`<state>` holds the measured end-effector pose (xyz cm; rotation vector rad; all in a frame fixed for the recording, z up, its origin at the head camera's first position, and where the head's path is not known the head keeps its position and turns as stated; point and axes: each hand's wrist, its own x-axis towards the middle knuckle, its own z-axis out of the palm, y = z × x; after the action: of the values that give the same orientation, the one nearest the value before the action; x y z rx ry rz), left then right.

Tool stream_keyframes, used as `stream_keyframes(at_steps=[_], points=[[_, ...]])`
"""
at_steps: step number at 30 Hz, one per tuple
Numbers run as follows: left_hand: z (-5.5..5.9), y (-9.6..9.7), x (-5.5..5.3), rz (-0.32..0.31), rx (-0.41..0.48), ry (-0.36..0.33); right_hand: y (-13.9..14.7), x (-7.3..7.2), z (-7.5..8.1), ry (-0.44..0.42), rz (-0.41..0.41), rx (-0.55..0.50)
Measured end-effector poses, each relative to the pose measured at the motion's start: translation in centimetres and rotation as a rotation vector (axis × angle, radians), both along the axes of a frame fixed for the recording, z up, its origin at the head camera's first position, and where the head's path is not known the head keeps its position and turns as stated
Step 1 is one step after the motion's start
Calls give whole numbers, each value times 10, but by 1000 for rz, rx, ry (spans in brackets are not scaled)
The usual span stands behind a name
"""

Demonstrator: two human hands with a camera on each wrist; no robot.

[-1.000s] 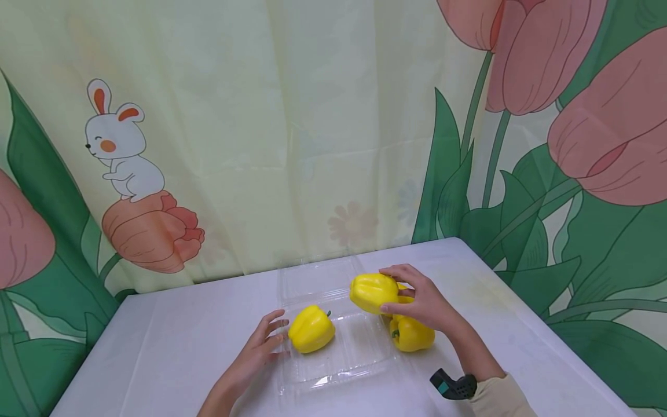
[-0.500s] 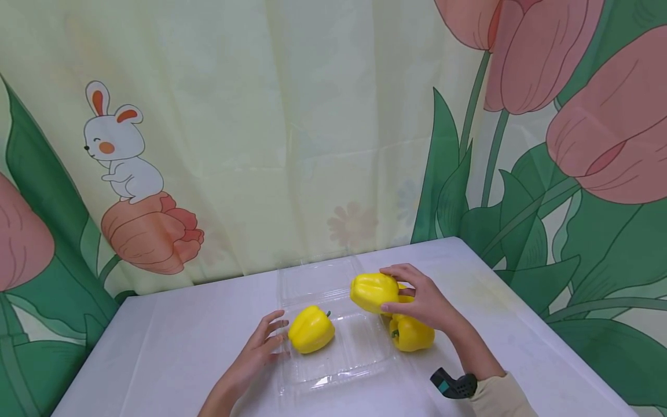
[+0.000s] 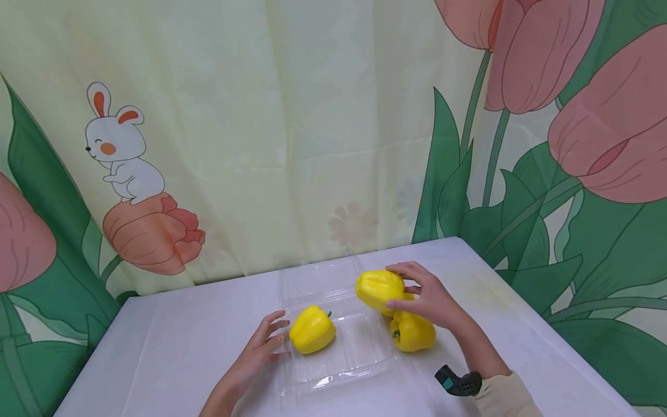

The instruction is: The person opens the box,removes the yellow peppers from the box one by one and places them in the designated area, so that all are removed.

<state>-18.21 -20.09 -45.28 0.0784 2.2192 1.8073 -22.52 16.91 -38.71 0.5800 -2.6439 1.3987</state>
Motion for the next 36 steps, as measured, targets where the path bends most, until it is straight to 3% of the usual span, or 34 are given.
stream_keyframes(at_steps=[36], points=[[2, 0, 1, 9, -9, -13, 30, -3, -3, 23, -75, -11]])
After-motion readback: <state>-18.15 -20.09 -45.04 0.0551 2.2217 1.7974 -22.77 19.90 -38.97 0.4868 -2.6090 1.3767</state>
